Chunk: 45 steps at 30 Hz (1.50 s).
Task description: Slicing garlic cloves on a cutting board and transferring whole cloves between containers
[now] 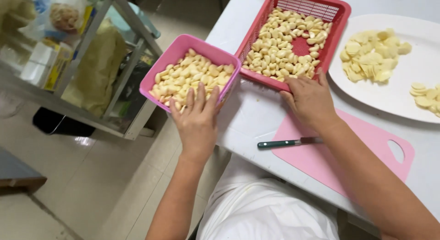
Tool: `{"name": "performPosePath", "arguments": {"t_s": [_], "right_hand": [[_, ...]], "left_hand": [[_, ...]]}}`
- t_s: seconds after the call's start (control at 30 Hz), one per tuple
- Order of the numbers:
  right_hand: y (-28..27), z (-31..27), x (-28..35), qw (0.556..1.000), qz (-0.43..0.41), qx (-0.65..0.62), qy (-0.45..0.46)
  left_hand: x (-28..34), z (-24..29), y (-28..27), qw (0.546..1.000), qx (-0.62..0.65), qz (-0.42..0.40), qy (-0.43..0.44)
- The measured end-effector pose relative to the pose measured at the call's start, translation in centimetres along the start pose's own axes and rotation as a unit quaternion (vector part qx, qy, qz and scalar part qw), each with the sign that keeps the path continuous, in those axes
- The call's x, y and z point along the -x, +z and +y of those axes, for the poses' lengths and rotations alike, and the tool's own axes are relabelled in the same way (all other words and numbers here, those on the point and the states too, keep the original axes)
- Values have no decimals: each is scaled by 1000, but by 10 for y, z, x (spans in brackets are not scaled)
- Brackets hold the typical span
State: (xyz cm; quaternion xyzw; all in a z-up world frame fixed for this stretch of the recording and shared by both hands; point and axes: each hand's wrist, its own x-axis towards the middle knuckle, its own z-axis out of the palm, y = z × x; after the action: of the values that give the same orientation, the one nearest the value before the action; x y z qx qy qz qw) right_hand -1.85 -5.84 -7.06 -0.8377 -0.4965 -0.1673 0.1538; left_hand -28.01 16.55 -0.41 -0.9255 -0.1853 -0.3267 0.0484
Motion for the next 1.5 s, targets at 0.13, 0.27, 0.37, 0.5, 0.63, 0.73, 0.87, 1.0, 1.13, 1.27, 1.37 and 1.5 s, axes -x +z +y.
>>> {"name": "performPosePath", "arguments": {"t_s": [0.13,0.27,0.37,0.5,0.63,0.73,0.87,1.0,1.13,1.27,1.37,1.5], "right_hand": [[-7,0,2,1000,-14,7,-4],[-19,-8,-1,999,-32,13,2],[-24,-15,-5,998,-56,-8,13],[-27,-17,-5,999,-44,-14,6],[-25,-16,-4,998,-40,-45,-9],[-42,-12,-5,992,-40,-118,-12],[-61,3,-13,988,-27,-150,-37],[-68,16,-26,981,-165,-41,95],[-63,20,-32,958,-248,-56,134],[-78,33,-46,960,-250,-56,113],[-84,50,-61,961,-249,-60,107],[-68,74,-89,965,-256,-4,53]], "left_hand": [[-6,-8,-2,1000,-9,-4,1],[-15,-16,0,1000,3,-13,-2],[-21,-16,0,1000,4,-28,0],[-43,25,-5,995,91,-25,40],[-80,80,43,945,306,-65,95],[-125,94,113,948,241,-207,18],[-189,100,134,914,197,-340,-103],[-208,130,142,849,185,-467,-163],[-190,145,159,857,262,-443,21],[-164,121,151,828,360,-398,161],[-161,100,122,822,355,-404,186],[-157,77,136,900,193,-388,48]]}}
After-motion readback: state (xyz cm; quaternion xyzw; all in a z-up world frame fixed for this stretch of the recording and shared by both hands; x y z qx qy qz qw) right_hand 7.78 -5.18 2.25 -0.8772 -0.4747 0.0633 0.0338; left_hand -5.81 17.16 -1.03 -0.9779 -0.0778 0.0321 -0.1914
